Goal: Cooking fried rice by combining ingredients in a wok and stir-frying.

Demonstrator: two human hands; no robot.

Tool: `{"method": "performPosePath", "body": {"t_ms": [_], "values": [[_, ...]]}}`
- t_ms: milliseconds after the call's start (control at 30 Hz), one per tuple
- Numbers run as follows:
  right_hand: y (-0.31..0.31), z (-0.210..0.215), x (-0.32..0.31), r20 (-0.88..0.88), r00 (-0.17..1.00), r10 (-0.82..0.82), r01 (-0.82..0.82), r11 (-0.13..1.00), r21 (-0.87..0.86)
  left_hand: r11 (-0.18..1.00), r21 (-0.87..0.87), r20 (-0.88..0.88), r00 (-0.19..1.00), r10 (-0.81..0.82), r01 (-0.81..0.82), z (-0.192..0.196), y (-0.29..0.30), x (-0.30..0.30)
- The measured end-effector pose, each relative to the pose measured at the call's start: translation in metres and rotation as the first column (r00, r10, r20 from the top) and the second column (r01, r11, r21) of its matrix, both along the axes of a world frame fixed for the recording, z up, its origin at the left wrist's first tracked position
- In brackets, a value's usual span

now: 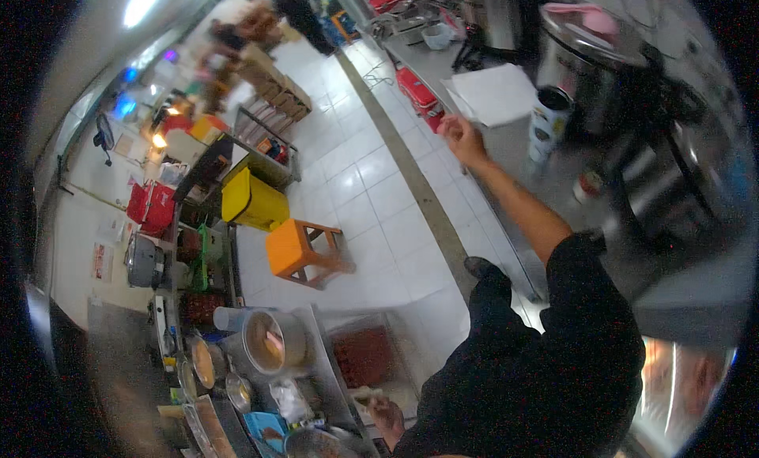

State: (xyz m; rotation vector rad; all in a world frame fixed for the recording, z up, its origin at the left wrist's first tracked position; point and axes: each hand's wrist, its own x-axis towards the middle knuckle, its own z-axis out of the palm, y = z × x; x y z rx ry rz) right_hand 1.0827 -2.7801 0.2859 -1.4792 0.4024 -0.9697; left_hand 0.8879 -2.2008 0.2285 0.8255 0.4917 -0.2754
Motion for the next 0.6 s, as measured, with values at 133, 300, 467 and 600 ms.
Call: {"method": "performPosePath", "body": {"t_ms": [133,300,467,600], "values": [[-0.184,-0.065,0.102,-0.337,0.817,-0.469,0.38,0.876,-0.297,0.997,0.079,0.0,1.0,0.018,-0.018,0.006,-0.067,0.081],[-0.327,-0.131,0.149,-0.682,0.588,-0.435,0.288,0.9,-0.327,0.978,0.19,0.052,0.996,0.076,-0.084,0.014,-0.132,0.173],[-0.42,-0.175,0.126,-0.756,0.36,-0.547,0.24,0.837,-0.491,0.945,0.302,-0.019,0.991,0.133,-0.121,0.027,-0.153,0.194],[-0.429,-0.137,0.142,-0.92,0.077,-0.383,0.051,0.923,-0.38,0.917,0.373,-0.092,0.977,0.192,-0.145,0.04,-0.154,0.193]]}}
